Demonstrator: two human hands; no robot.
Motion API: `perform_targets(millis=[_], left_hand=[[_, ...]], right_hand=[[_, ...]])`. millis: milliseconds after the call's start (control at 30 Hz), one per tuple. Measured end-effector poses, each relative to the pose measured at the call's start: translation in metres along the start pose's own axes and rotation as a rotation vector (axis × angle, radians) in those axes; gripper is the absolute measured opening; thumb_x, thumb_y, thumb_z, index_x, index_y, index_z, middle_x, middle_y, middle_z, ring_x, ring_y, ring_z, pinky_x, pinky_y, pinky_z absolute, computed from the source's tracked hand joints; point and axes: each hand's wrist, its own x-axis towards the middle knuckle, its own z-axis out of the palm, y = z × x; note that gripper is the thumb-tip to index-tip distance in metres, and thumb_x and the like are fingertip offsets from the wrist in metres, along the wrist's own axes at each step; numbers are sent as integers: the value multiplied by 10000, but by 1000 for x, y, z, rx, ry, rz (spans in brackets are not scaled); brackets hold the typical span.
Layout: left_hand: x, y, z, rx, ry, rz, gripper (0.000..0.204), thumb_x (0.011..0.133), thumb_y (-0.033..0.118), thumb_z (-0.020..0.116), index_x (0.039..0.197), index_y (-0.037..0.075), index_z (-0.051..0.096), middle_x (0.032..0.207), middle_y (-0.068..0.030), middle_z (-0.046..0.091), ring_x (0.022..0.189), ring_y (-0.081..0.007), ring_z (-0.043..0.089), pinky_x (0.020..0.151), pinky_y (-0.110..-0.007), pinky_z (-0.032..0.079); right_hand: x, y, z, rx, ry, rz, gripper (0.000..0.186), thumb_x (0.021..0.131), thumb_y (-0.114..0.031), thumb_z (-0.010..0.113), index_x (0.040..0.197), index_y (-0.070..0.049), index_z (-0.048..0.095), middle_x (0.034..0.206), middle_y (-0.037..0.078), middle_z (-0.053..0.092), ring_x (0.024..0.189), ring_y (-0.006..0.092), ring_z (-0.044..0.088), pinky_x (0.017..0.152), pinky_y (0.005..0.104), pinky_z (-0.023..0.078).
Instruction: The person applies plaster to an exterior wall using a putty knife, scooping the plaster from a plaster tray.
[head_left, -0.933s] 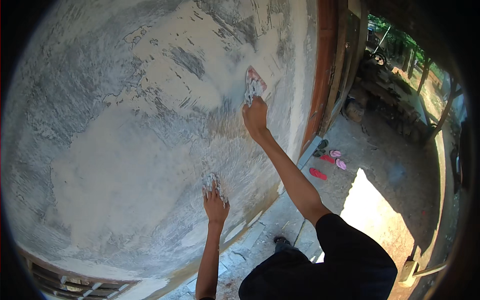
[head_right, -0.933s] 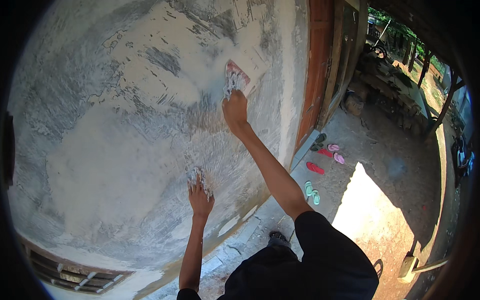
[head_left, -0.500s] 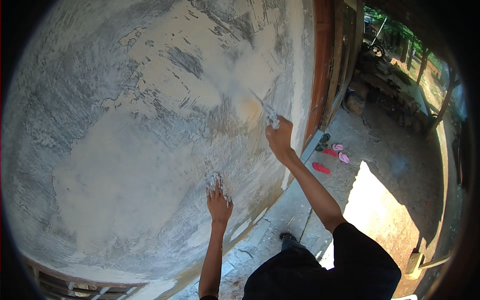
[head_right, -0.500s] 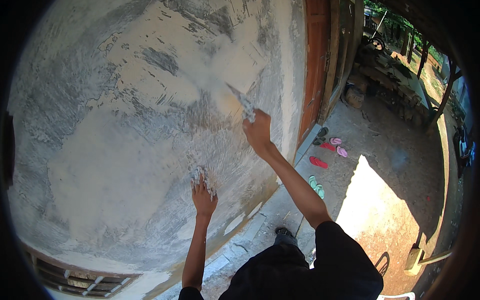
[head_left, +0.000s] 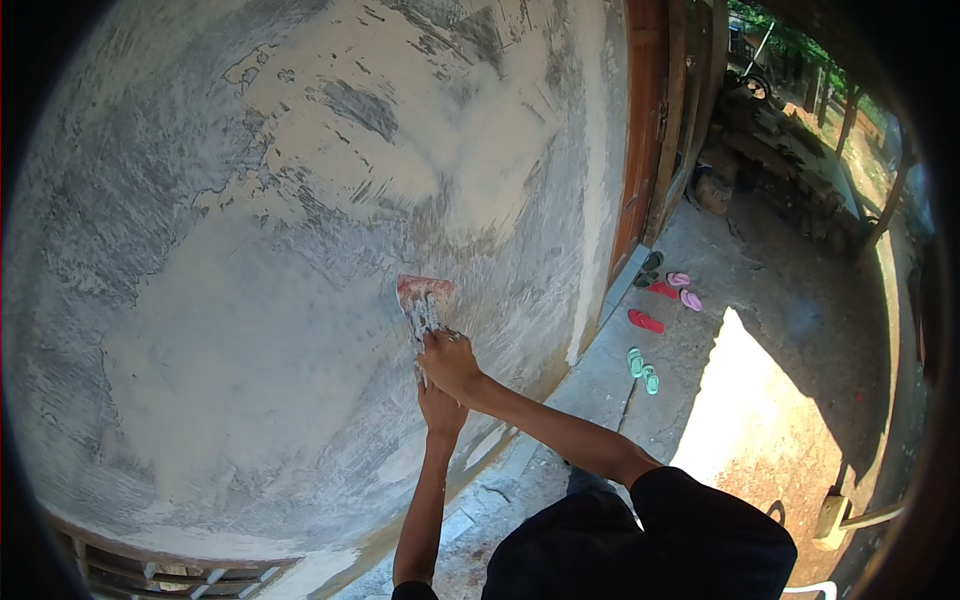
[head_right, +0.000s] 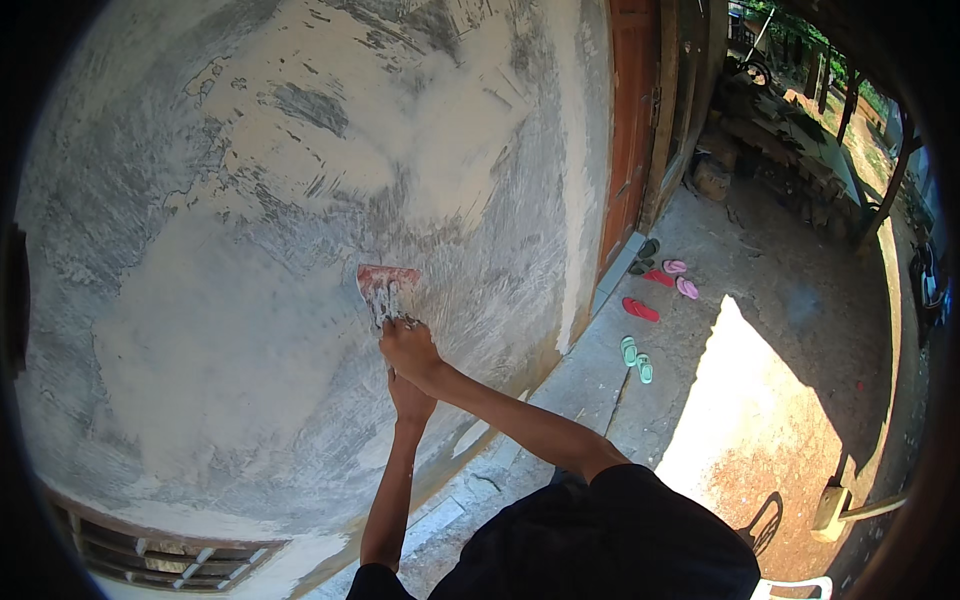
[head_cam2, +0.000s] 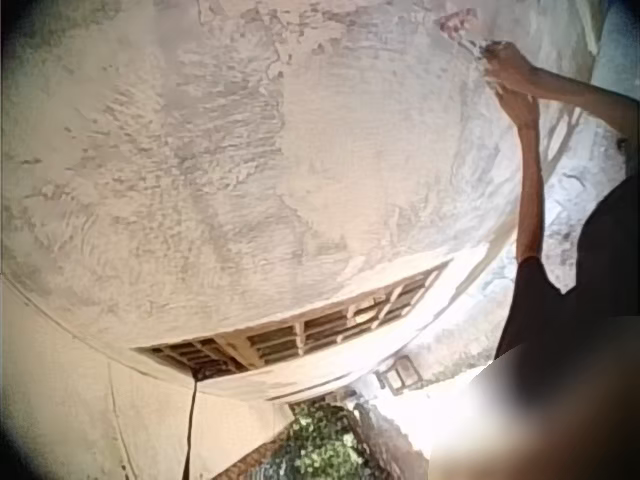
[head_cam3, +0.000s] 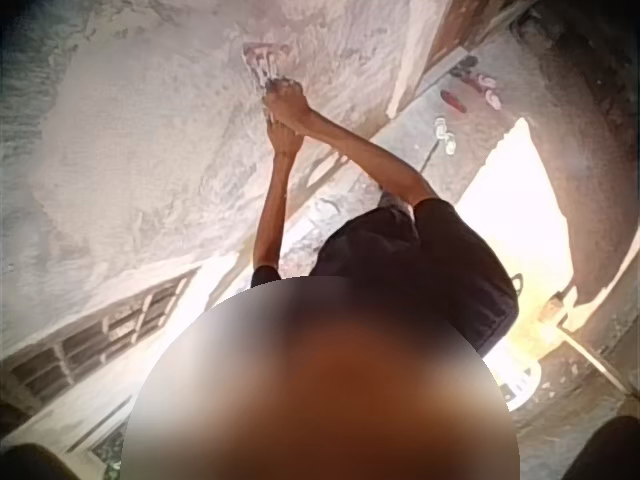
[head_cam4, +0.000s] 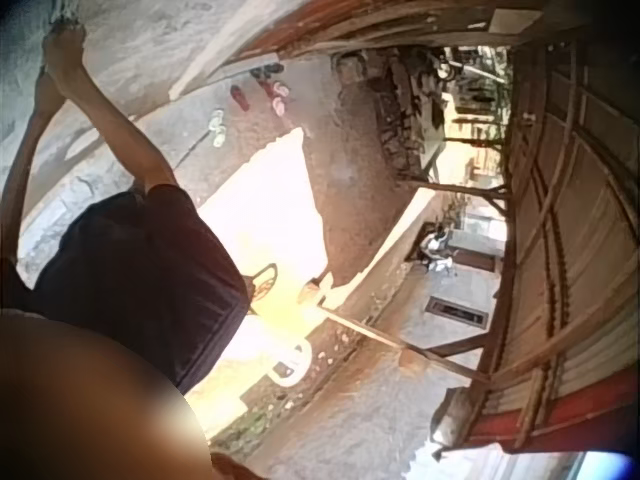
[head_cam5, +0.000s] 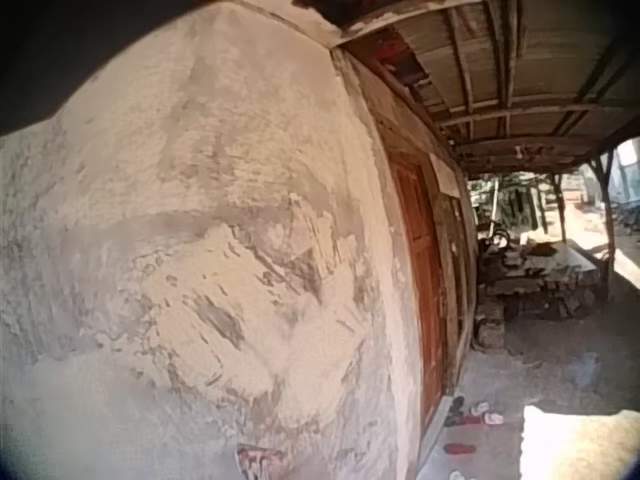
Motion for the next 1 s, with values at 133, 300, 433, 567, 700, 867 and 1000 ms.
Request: perform_targets(millis=[133, 300, 433, 567, 700, 867, 1000], left_hand=[[-8, 5, -6, 109, 93, 53, 676, 653, 214, 632, 1238, -52, 422, 1392, -156, 288, 1270, -309, 286, 1105, -426, 94], [-16, 4, -10, 94, 124, 83, 653, 673, 230, 618, 1229, -58, 434, 1404, -149, 267, 1293, -304, 247, 1107, -415, 97], [-15, 2, -7, 128, 97, 74, 647, 685, 239, 617, 1231, -55, 433, 1398, -150, 278, 1288, -303, 254, 1105, -419, 98], [-20, 3, -7, -243, -11, -66, 616, 702, 243, 606, 1220, -49, 445, 1363, -151, 332, 1251, -299, 315, 1097, -430, 116], [-17, -4, -5, 19, 66, 86, 641, 685, 232, 620, 1239, -30, 432, 1385, -141, 303, 1236, -308, 337, 1093, -435, 134], [-11, 3, -5, 76, 96, 93, 696, 675, 223, 625, 1283, -16, 387, 1421, -132, 240, 1267, -307, 298, 1096, -432, 123], [-13, -5, -2, 75, 88, 75, 694, 676, 222, 624, 1284, -13, 388, 1418, -135, 244, 1263, -318, 300, 1097, -430, 121]], right_hand=[[7, 46, -72, 313, 171, 184, 132, 638, -58, 578, 697, 56, 546, 697, 204, 551, 629, 370, 561, 591, 428, 450], [116, 103, -124, 398, 482, 435, 96, 664, 6, 568, 689, 89, 524, 641, 227, 544, 597, 369, 552, 560, 411, 430], [91, 41, -51, 123, 381, 218, 143, 660, -97, 599, 693, 33, 548, 653, 200, 567, 575, 359, 568, 557, 425, 466], [21, -36, -33, 127, 99, 80, 160, 642, -134, 613, 702, 5, 560, 650, 186, 574, 569, 334, 582, 545, 414, 486], [38, 19, -105, 579, 166, 333, 157, 673, -65, 544, 772, 48, 587, 626, 194, 577, 565, 325, 577, 537, 365, 454], [170, 206, -170, 241, 698, 423, 143, 711, -46, 527, 744, 83, 579, 640, 238, 587, 573, 354, 588, 554, 396, 450], [184, 183, -120, 107, 527, 412, 169, 662, -78, 585, 681, 89, 568, 673, 281, 575, 649, 411, 588, 616, 439, 481]])
